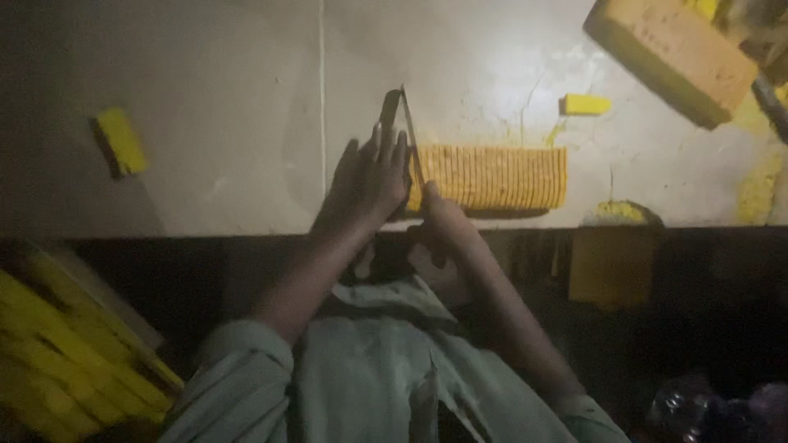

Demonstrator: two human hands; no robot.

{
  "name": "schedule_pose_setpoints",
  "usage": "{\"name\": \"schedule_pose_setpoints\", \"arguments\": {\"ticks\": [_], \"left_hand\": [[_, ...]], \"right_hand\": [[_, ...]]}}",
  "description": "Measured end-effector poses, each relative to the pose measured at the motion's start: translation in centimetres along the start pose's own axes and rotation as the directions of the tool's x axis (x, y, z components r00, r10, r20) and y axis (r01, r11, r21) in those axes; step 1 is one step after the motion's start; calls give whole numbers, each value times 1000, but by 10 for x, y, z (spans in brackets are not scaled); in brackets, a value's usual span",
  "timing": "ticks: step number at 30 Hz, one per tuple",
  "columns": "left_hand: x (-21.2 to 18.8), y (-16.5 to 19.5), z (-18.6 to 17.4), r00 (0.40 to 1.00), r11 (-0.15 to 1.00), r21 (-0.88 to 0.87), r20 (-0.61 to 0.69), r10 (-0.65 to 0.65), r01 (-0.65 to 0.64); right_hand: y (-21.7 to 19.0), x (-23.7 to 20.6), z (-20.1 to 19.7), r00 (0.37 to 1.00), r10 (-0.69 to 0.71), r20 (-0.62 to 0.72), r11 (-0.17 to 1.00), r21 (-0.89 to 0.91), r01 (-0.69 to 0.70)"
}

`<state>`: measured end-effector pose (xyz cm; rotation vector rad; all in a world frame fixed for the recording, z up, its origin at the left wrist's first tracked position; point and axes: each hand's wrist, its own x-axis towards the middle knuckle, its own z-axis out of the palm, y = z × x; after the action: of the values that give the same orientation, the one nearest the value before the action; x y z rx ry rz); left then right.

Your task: The person presses and levels a yellow sponge cake slab in a metal tray, then lifts the slab out onto the table. Using a long knife, they trim the edges and cut the slab lengthwise into strips, then slice the strips crosswise into small rectangular pieces, working through several slabs one at a time.

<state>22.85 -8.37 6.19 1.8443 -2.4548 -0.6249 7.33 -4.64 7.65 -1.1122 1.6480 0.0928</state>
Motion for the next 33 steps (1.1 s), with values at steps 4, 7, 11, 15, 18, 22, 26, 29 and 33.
{"name": "schedule_pose_setpoints", "arguments": {"ticks": [4,7,11,15,18,22,26,29,33], "left_hand": [[-20,-11,-25,994,961,263,-41,105,-91],[-23,-15,-20,997,998,24,-48,59,-58],[-4,-15,7,996,998,7,-52,68,-67],[11,-7,33,951,994,-95,-309,29,-61],[10,-14,38,992,995,-84,-120,35,-45],[3,-23,31,999,999,-41,-42,-26,24],[-2,-24,17,989,999,38,-150,19,-14],[-8,-27,3,998,996,-73,-30,50,-52],[-12,-26,-11,998,998,-17,29,56,-55]], "right_hand": [[-28,-11,0,998,53,41,955,289,-62],[-5,-53,15,996,81,-38,979,189,-72],[67,-80,36,979,175,106,937,288,-199],[86,-22,58,975,216,42,912,347,-217],[54,15,43,981,193,-19,927,331,-176],[-13,32,10,970,-242,-32,873,-444,203],[-11,-3,13,877,-476,-68,858,-254,446],[48,-52,32,958,-276,80,863,-419,284],[101,-59,56,992,-73,105,997,42,69]]}}
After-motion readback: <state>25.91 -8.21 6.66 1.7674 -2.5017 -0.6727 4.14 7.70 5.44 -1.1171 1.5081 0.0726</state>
